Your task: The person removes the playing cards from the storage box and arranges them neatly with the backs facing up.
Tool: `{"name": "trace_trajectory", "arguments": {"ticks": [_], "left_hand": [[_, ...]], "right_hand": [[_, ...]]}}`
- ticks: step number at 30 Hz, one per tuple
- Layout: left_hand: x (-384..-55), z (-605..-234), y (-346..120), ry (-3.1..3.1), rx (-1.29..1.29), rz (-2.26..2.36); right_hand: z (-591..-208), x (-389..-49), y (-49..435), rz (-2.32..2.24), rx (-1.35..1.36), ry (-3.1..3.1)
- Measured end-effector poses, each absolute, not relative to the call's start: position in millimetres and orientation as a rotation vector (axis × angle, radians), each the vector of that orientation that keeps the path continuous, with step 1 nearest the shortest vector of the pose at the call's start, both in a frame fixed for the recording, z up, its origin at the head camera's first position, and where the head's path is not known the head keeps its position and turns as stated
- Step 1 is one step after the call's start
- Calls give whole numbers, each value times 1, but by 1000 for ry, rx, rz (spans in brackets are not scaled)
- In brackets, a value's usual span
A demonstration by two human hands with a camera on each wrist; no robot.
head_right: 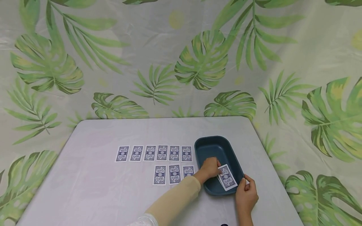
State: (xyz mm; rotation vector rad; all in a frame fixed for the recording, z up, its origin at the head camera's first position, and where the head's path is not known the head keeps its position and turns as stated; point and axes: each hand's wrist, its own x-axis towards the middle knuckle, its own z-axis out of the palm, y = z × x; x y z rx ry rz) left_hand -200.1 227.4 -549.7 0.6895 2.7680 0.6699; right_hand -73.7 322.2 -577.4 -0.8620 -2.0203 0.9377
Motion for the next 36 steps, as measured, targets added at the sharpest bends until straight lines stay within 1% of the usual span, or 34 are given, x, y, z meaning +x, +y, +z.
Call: {"name": "trace_trajectory", "arguments": {"ticks": [6, 11, 21, 26, 31, 36], "left_hand": [[-202, -550, 227, 2835, 657, 715], [-205, -547, 224, 2771, 619, 827], [-215, -528, 211, 2668, 608, 1073], [-223, -518, 194, 2574, 612, 1256], [-232, -509, 172, 2403, 555, 1471], [-242, -504, 147, 2346, 497, 1570]], "right_hand": [[-578, -74, 323, 947, -868, -2022], [-579, -74, 322, 942, -867, -2030], [-580, -74, 324, 944, -868, -2007], [-581, -74, 325, 943, -868, -2008], [-580, -75, 324, 940, -873, -2006], [-579, -75, 323, 956, -874, -2008]]}}
